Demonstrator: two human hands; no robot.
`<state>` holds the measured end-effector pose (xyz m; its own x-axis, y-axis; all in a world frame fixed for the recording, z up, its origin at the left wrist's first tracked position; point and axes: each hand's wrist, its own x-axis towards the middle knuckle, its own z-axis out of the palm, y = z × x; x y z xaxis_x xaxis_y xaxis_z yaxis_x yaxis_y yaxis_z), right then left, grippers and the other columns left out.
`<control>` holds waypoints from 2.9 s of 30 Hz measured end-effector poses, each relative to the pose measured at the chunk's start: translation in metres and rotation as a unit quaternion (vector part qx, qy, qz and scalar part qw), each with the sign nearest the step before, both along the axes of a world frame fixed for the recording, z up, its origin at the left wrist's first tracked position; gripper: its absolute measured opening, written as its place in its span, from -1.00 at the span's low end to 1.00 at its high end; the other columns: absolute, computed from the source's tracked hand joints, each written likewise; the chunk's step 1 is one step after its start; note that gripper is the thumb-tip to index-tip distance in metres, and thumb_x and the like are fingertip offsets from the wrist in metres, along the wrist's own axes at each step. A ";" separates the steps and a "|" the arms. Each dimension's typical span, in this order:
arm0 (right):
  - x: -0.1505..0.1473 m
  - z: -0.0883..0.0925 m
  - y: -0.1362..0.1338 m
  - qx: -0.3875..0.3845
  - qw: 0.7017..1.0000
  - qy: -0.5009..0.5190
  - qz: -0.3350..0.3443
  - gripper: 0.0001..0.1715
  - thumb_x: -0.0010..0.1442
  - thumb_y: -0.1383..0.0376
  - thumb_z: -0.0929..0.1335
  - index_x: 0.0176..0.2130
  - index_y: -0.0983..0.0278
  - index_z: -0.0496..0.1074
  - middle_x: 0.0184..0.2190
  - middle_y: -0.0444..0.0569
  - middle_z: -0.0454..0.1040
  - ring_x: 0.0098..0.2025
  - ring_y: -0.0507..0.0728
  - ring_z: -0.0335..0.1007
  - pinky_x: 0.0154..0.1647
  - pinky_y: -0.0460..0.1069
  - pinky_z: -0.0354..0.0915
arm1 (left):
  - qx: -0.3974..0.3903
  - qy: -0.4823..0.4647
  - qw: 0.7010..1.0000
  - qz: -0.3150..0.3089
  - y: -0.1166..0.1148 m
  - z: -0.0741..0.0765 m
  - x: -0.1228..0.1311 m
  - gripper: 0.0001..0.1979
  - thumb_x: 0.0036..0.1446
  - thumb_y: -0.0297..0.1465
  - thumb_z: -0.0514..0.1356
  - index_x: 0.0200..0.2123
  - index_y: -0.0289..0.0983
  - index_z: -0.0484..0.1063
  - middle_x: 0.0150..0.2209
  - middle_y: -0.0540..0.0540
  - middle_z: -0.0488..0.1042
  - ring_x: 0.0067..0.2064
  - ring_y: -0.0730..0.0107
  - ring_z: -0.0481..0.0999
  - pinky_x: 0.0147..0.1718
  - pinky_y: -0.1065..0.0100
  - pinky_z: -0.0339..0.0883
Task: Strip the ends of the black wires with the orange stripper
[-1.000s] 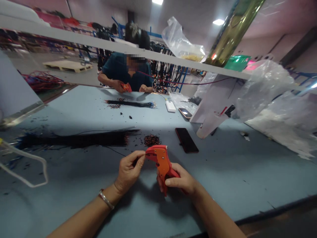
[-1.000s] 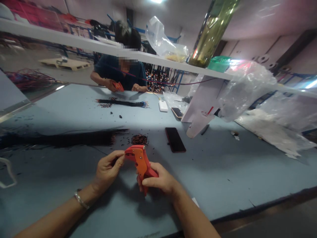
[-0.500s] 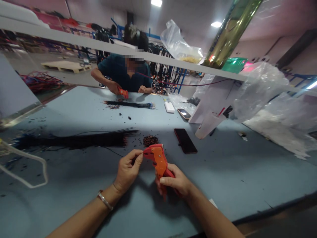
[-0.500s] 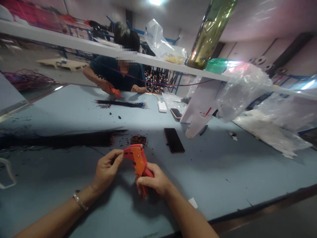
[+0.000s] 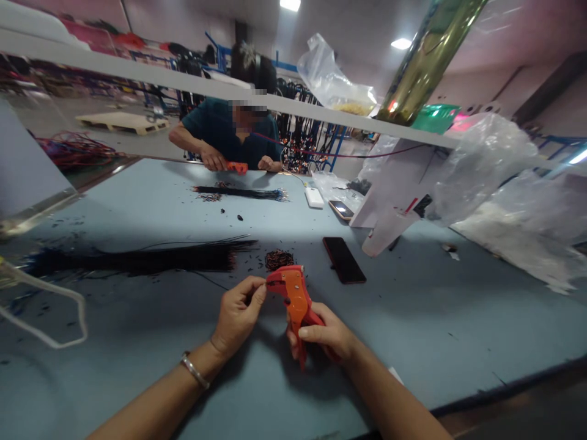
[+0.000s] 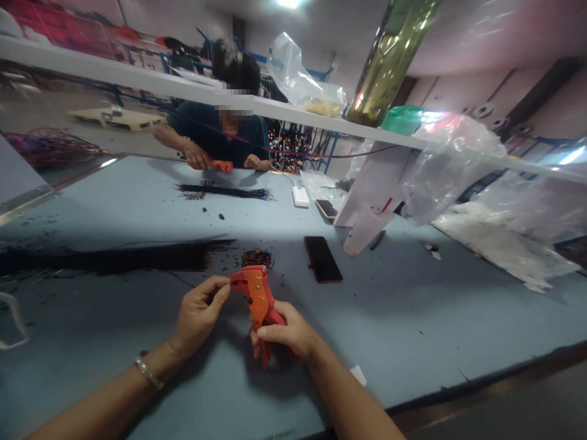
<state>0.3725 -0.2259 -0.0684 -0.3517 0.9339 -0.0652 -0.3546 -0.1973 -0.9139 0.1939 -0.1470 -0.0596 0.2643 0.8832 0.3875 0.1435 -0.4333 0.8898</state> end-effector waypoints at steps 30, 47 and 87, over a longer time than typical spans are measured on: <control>0.005 0.006 0.000 0.041 0.999 -0.019 0.017 -0.56 -0.01 0.14 0.48 -0.27 0.37 0.33 -0.49 -0.06 0.43 -0.53 0.04 0.39 -0.56 -0.09 0.34 | 0.040 -0.009 0.999 0.009 -0.002 0.002 -0.001 -0.82 0.12 -0.38 0.16 -0.40 -0.32 0.55 -0.47 -0.04 0.57 -0.46 0.48 0.49 -0.44 0.55 0.35; 0.002 -0.002 -0.001 0.056 0.997 -0.052 0.000 -0.59 0.04 0.11 0.46 -0.31 0.33 0.29 -0.57 -0.12 0.40 -0.62 -0.01 0.30 -0.62 -0.12 0.28 | 0.021 -0.012 1.000 0.018 -0.002 0.001 -0.001 -0.80 0.12 -0.34 0.17 -0.40 -0.32 0.55 -0.49 -0.03 0.54 -0.47 0.49 0.45 -0.46 0.55 0.32; -0.018 0.001 -0.004 -0.014 0.991 -0.094 -0.096 -0.56 -0.03 0.06 0.46 -0.44 0.29 0.25 -0.72 -0.21 0.32 -0.75 -0.04 0.20 -0.76 -0.17 0.15 | -0.020 -0.014 0.999 0.042 0.004 -0.004 0.005 -0.77 0.09 -0.31 0.15 -0.34 -0.29 0.59 -0.37 -0.07 0.63 -0.36 0.34 0.56 -0.35 0.42 0.44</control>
<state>0.3541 -0.2301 -0.0670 -0.1478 0.9792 -0.1390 -0.2116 -0.1686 -0.9627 0.1989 -0.1431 -0.0639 0.1790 0.9165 0.3578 0.1532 -0.3852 0.9100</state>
